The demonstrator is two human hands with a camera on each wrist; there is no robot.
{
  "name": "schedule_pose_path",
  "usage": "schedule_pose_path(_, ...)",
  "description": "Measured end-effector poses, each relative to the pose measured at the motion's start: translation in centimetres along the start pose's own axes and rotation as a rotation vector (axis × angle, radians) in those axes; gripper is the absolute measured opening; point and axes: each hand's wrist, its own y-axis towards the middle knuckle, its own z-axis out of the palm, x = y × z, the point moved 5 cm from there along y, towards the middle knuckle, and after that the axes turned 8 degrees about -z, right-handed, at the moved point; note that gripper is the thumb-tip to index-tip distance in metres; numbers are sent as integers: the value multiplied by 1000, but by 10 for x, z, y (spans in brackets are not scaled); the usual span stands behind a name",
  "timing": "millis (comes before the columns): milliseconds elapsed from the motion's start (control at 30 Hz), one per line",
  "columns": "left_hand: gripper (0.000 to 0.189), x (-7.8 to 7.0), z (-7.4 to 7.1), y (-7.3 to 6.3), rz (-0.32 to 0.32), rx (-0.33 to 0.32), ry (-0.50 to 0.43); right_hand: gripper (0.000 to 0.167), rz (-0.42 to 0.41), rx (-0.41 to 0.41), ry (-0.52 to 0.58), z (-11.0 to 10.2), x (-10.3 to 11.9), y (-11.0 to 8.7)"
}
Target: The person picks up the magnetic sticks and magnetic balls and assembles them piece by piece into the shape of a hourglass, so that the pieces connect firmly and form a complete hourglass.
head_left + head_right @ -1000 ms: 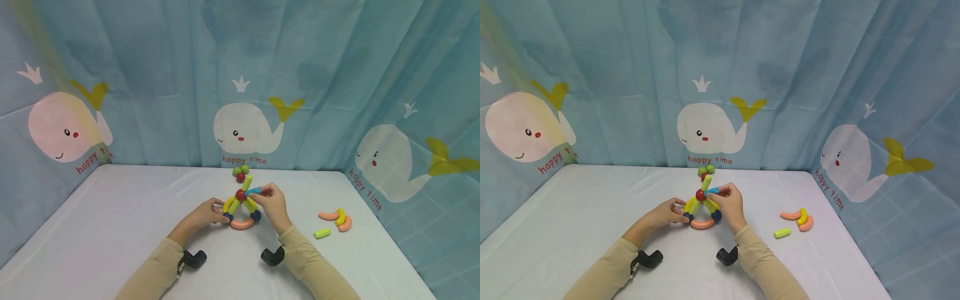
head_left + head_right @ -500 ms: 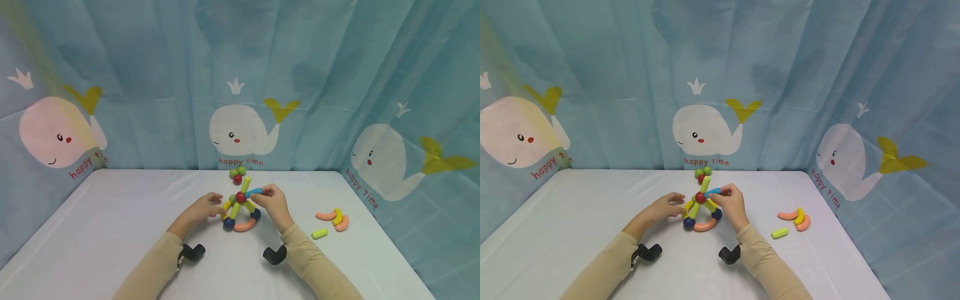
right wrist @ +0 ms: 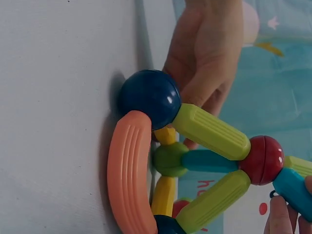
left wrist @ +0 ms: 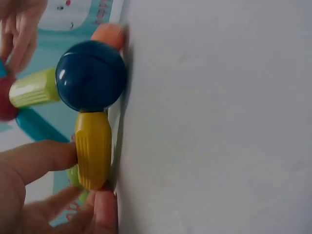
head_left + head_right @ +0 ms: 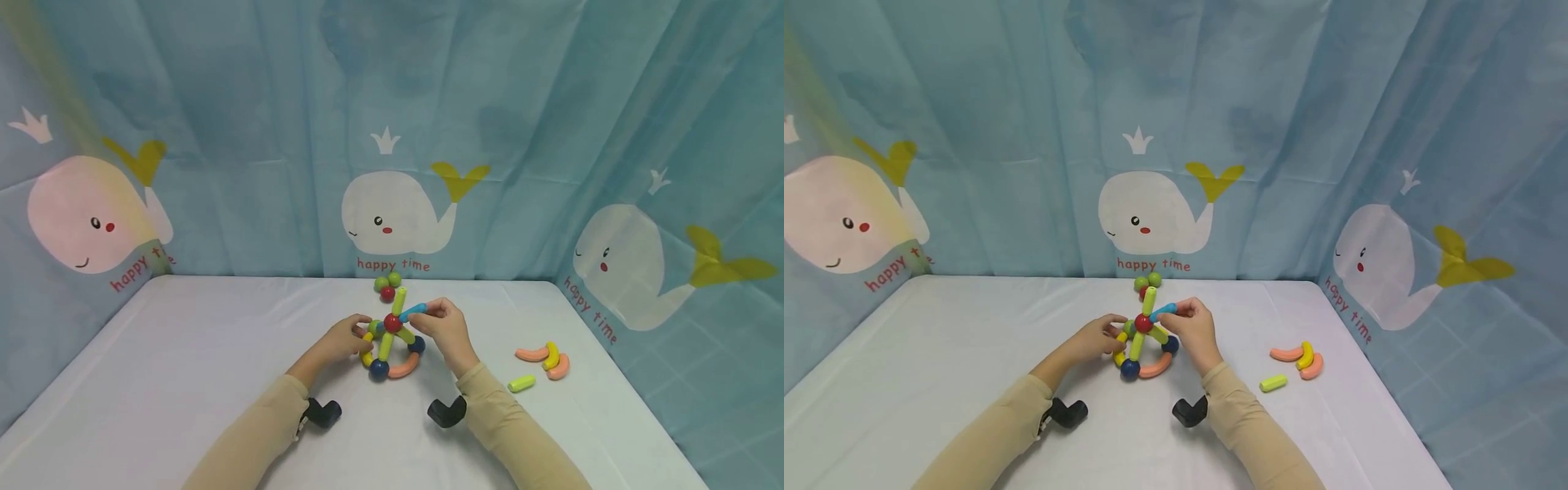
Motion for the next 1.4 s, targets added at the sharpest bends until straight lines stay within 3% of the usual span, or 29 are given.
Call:
schedule_pose_path(233, 70, 2, 7, -27, -25, -64, 13, 22, -22, 17, -2, 5, 6, 3)
schedule_pose_path(533, 46, 6, 5, -42, -49, -118, -18, 24, -49, 64, -12, 10, 9, 8)
schedule_pose_path(767, 37, 9, 3, -47, -47, -125, 13, 26, -44, 106, -33, 14, 9, 11)
schedule_pose_path(967, 32, 10, 5, -49, -36, -127, -30, 29, -83, 127, -58, 18, 10, 13)
schedule_pose_path(1400, 34, 12, 5, -50, -55, -134, -53, 34, -113, 160, -70, 19, 9, 11)
